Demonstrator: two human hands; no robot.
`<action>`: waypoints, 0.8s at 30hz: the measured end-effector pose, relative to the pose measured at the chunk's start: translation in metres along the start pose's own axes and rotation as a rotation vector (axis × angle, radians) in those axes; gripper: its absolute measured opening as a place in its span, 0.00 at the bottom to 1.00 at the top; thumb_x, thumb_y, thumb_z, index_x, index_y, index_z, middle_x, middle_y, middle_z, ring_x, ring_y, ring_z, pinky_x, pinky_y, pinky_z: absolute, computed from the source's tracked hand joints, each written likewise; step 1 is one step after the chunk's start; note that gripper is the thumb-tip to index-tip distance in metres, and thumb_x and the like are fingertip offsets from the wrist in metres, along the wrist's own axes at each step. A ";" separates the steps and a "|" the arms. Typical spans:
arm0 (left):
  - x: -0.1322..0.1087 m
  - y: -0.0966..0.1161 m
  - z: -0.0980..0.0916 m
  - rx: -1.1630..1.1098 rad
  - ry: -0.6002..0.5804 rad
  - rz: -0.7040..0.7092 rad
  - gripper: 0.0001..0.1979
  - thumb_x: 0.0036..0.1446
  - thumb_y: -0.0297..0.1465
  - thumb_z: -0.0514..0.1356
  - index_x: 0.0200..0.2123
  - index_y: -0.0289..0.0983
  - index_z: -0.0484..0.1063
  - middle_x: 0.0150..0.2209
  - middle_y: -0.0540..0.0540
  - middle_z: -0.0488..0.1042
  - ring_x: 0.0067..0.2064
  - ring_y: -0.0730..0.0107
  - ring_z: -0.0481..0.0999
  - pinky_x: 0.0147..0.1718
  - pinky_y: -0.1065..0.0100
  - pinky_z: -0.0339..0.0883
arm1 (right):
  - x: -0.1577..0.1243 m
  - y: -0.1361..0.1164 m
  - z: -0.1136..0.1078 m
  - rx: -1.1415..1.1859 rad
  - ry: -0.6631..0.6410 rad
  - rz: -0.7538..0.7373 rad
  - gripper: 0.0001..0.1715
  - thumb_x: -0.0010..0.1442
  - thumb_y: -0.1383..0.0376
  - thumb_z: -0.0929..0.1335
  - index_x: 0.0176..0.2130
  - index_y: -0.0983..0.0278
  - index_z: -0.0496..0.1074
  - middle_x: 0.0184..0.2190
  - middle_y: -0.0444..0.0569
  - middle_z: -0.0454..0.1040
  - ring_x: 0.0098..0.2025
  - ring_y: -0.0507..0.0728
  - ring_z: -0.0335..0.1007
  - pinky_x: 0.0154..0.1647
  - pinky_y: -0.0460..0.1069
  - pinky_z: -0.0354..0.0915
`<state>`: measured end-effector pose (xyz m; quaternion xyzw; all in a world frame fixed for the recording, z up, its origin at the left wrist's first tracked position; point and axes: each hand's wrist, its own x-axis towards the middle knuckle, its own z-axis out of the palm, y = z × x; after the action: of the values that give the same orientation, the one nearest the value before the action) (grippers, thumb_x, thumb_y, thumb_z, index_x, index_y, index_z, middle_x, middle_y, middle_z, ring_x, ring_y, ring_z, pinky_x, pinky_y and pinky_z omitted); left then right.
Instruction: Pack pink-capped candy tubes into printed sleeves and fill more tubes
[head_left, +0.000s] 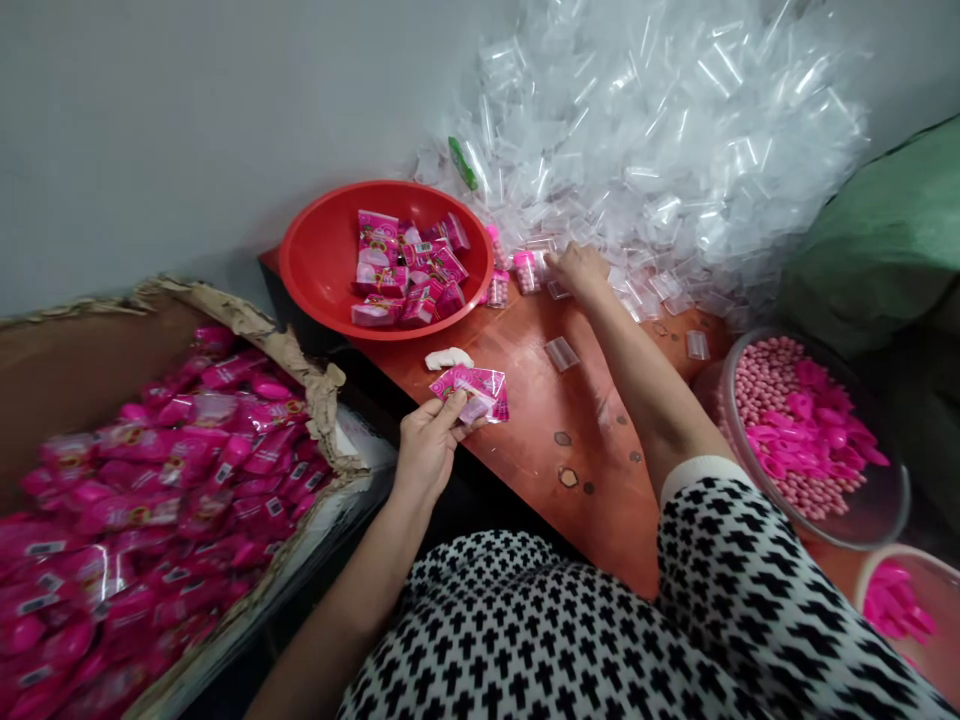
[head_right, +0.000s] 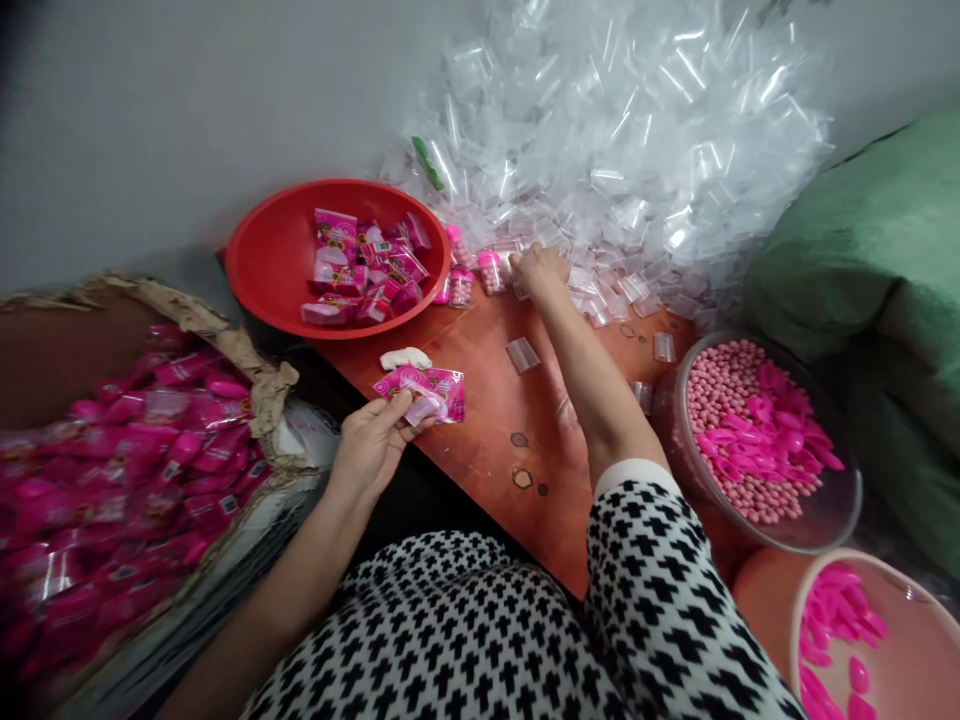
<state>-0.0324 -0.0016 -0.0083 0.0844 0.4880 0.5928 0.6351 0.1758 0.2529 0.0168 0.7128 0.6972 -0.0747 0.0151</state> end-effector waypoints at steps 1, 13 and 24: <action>0.000 0.001 -0.001 -0.008 -0.021 -0.014 0.24 0.25 0.39 0.82 0.22 0.31 0.78 0.26 0.47 0.79 0.30 0.71 0.79 0.30 0.70 0.80 | -0.004 0.001 0.000 0.000 0.001 0.033 0.29 0.69 0.59 0.60 0.60 0.75 0.70 0.58 0.73 0.72 0.60 0.74 0.69 0.56 0.64 0.66; 0.001 -0.004 0.005 -0.241 0.075 -0.187 0.05 0.56 0.25 0.71 0.32 0.32 0.78 0.31 0.46 0.81 0.30 0.71 0.81 0.32 0.70 0.78 | -0.096 0.044 0.002 0.478 0.367 -0.034 0.16 0.68 0.63 0.64 0.52 0.67 0.72 0.42 0.59 0.80 0.44 0.62 0.78 0.45 0.57 0.72; -0.009 -0.013 0.024 -0.399 0.063 -0.244 0.07 0.65 0.31 0.65 0.34 0.34 0.77 0.30 0.46 0.81 0.34 0.70 0.82 0.44 0.67 0.78 | -0.297 -0.041 0.048 1.612 0.039 -0.004 0.24 0.58 0.50 0.75 0.48 0.58 0.71 0.29 0.42 0.79 0.25 0.53 0.77 0.28 0.49 0.77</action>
<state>-0.0041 -0.0014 -0.0003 -0.1210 0.3874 0.5985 0.6907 0.1262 -0.0466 0.0106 0.5042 0.4304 -0.5423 -0.5161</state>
